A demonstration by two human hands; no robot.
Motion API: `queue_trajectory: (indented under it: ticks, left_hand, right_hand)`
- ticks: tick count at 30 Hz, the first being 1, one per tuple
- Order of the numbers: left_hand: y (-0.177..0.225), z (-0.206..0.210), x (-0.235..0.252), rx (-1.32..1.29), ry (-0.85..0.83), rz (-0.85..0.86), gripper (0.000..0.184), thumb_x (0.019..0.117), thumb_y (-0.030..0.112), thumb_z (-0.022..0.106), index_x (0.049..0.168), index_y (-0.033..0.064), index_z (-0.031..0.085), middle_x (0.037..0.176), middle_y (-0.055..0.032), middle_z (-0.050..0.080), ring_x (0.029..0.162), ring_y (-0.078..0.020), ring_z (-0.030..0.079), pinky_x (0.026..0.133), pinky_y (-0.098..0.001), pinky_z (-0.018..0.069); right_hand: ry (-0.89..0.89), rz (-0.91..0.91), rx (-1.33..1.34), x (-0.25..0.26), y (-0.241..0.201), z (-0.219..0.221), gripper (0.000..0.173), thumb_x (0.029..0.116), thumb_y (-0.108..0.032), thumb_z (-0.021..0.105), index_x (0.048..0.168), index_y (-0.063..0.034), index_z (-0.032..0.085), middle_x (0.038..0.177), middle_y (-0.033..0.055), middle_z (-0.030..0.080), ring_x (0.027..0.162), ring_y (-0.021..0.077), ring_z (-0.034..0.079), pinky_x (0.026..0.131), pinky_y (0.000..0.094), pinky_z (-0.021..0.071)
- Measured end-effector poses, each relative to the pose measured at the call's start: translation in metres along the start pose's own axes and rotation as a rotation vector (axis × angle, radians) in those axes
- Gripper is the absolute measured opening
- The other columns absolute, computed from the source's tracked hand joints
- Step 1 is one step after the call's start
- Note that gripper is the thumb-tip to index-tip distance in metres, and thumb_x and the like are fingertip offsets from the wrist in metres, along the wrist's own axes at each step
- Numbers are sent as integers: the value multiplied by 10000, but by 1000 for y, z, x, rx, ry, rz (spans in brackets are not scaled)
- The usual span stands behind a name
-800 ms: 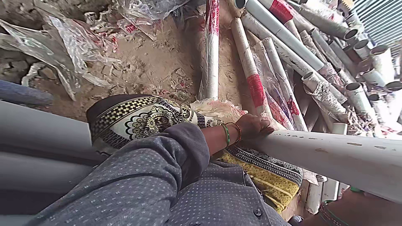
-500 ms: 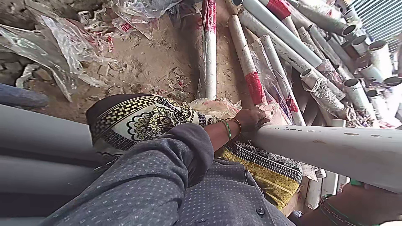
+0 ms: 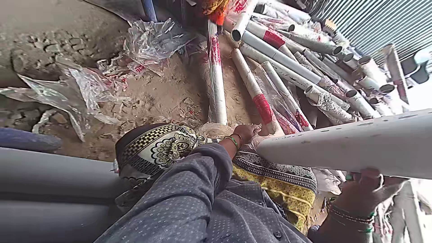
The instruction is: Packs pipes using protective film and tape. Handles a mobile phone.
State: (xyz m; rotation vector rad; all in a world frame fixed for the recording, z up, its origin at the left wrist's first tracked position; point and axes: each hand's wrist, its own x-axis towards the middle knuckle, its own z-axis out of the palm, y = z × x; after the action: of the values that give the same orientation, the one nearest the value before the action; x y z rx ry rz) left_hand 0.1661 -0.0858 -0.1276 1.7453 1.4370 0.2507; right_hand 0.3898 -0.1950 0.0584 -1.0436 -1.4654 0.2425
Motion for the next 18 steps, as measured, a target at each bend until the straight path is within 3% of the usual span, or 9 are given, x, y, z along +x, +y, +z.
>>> queue_trajectory:
  ticks: [4, 6, 7, 8, 11, 13, 15, 17, 18]
  left_hand:
    - [-14, -16, -14, -333, 115, 12, 497, 1085, 399, 457, 1228, -52, 612, 1131, -256, 658, 1094, -367, 632, 988, -556, 452]
    - [-18, -26, -25, -707, 240, -33, 401, 1088, 292, 482, 1272, -54, 569, 1056, -189, 627, 913, -231, 595, 864, -383, 482]
    - [-19, -32, -32, -925, 325, -66, 391, 1107, 287, 416, 1315, -22, 536, 1011, -129, 587, 817, -166, 565, 760, -312, 482]
    - [-23, -39, -38, -1108, 418, -90, 417, 1112, 315, 369, 1370, 24, 520, 1045, -109, 596, 817, -157, 578, 749, -315, 491]
    - [-25, -62, -58, -1158, 569, -18, 444, 1108, 353, 333, 1425, 89, 495, 1218, -120, 602, 997, -185, 603, 868, -364, 486]
    - [3, -72, -75, -1032, 559, 120, 414, 1112, 282, 343, 1397, 34, 511, 1233, -144, 605, 1033, -179, 613, 900, -344, 490]
    - [42, -69, -96, -895, 476, 332, 422, 1073, 234, 403, 1393, -27, 492, 1274, -152, 601, 1090, -140, 610, 946, -295, 490]
    - [76, -61, -108, -722, 417, 545, 652, 977, 391, 539, 1447, -51, 441, 1384, -166, 565, 1259, -159, 553, 1042, -304, 455]
    - [90, -57, -111, -637, 421, 638, 843, 911, 515, 592, 1490, -65, 396, 1449, -190, 526, 1337, -202, 504, 1097, -346, 414]
  right_hand:
    - [-4, 44, 18, 0, -5, 5, 1156, 741, -616, 809, 1362, 109, 155, 1150, -107, 546, 885, -97, 623, 697, 147, 557]
    - [-4, 61, 10, 2, -1, 4, 1233, 742, -615, 799, 1382, 168, 94, 1177, -55, 524, 907, -97, 617, 716, 144, 556]
    - [-8, 70, 7, 4, 2, 3, 1242, 745, -613, 791, 1385, 177, 78, 1186, -43, 521, 913, -96, 615, 717, 144, 552]
    - [-8, 85, 6, 5, 5, 2, 1260, 743, -615, 787, 1398, 184, 65, 1195, -31, 519, 923, -88, 616, 722, 149, 554]
    - [-3, 138, 13, 9, 8, 0, 1274, 731, -602, 793, 1429, 180, 69, 1211, -2, 518, 962, -80, 614, 763, 151, 560]
    - [3, 131, 1, 13, 7, 2, 1259, 719, -597, 794, 1415, 200, 111, 1200, 24, 531, 958, -96, 604, 779, 128, 542]
    - [4, 136, -64, 14, 0, 5, 1279, 711, -616, 782, 1431, 225, 140, 1247, 113, 537, 1042, -93, 580, 872, 117, 508]
    - [4, 149, -162, 13, -9, 13, 1230, 720, -586, 773, 1466, 203, 195, 1263, 198, 578, 1087, -37, 579, 930, 163, 487]
    - [9, 151, -211, 13, -13, 18, 1197, 726, -582, 769, 1469, 188, 234, 1194, 200, 627, 1022, -9, 605, 886, 202, 504]
